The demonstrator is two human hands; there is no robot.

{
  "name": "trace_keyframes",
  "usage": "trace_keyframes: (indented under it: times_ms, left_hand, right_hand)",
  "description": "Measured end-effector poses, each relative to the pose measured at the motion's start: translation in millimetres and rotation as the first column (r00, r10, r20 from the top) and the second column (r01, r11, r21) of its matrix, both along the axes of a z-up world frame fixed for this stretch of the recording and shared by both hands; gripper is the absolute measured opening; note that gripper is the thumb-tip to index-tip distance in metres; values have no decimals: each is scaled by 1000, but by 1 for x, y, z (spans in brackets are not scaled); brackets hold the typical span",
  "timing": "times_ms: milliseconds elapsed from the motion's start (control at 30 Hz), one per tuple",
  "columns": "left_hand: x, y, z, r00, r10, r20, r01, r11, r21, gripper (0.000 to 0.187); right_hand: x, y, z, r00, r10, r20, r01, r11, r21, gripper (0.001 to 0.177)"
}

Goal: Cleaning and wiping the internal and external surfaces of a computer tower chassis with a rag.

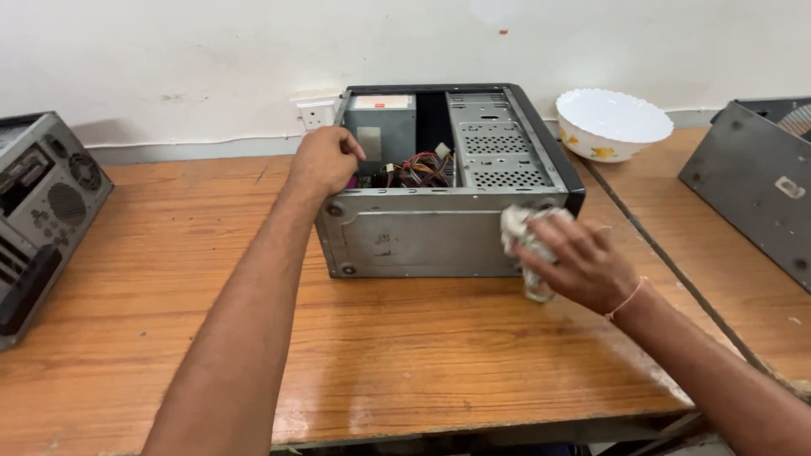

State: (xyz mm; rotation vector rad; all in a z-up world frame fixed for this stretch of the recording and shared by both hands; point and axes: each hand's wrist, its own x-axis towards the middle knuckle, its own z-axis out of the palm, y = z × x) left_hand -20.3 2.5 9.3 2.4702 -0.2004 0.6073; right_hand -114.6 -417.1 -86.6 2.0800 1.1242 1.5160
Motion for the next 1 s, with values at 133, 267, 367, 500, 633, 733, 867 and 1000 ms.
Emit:
trace_keyframes:
  times_ms: [133, 267, 367, 500, 633, 733, 867, 1000]
  left_hand:
    - [-4, -6, 7, 1000, 10, -6, -10, 1000, -12, 17]
    - [-4, -6, 7, 999, 26, -36, -26, 1000, -6, 17]
    - [-5, -4, 8, 999, 23, -45, -23, 1000, -12, 18]
    - [2, -1, 3, 1000, -15, -19, 14, 1000, -18, 24]
    - [6, -3, 4, 998, -42, -51, 42, 999, -13, 29]
    - [3, -5, 8, 992, -34, -123, 42, 997, 65, 31]
    - [8, -3, 3, 986, -21, -165, 40, 993, 113, 29]
    - [13, -2, 1, 988, -51, -145, 65, 993, 96, 29]
  right_hand:
    - [2, -10, -10, 996, -84, -33, 69, 944, -324, 58]
    - [-1, -3, 15, 997, -33, -69, 12, 958, -285, 66]
    - [4, 8, 16, 998, 64, 6, -64, 998, -18, 55]
    - [5, 36, -4, 990, 88, -108, -100, 989, -112, 56]
    - [-6, 72, 17, 995, 12, -101, -39, 963, -268, 58]
    - [-2, 100, 20, 968, 222, -115, -207, 970, 123, 48]
    - [2, 136, 6, 968, 143, -205, -174, 974, -145, 58]
    - [3, 168, 16, 977, 126, -170, -154, 974, -168, 48]
